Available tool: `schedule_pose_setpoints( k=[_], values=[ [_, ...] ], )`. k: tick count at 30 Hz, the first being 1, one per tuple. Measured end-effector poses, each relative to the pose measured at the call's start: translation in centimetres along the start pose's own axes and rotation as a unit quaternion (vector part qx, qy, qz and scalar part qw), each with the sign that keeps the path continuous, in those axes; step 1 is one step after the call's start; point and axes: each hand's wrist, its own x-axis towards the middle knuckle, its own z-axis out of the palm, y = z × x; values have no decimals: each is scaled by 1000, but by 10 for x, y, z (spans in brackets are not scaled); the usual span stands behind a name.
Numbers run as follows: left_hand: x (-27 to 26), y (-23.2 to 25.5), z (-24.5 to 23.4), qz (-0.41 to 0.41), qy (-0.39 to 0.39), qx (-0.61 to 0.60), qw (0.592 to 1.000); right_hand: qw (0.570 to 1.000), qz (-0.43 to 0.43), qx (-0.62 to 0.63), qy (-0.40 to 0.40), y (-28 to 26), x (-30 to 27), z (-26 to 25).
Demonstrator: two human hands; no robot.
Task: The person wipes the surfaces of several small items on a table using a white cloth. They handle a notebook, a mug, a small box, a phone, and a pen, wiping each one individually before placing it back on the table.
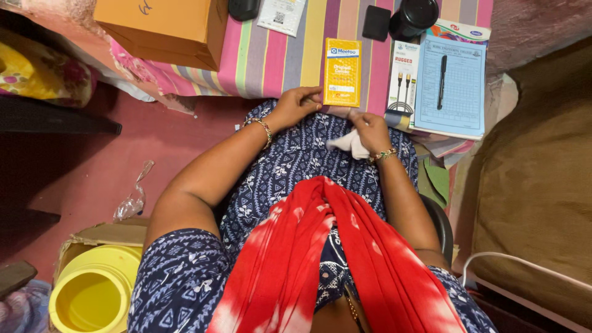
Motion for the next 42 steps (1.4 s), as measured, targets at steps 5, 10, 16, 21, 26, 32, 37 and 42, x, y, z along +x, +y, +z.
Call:
schedule_pose_setpoints(
  k=[5,10,16,21,26,32,37,42],
  values=[
    [-10,25,-16,85,-15,115,990,944,-157,-243,156,-35,-18,1],
    [-16,37,-15,93,-17,101,990,819,-415,-354,179,-61,-24,12],
    [-17,41,-17,100,-32,98,990,799,-393,-410,198,-56,-26,19],
    [-18,39,-19,105,-37,92,989,786,-379,-427,237,-45,-28,6],
    [-15,36,-20,99,-46,89,990,781,-351,-444,263,-39,-30,-8],
    [-16,37,-21,94,-47,99,990,774,-338,-458,277,-38,-28,-10],
    [-15,39,-21,90,-51,95,990,775,-332,-460,279,-34,-24,-12],
    [-17,49,-26,106,-33,183,977,772,-434,-408,220,-42,-31,13]
  ],
)
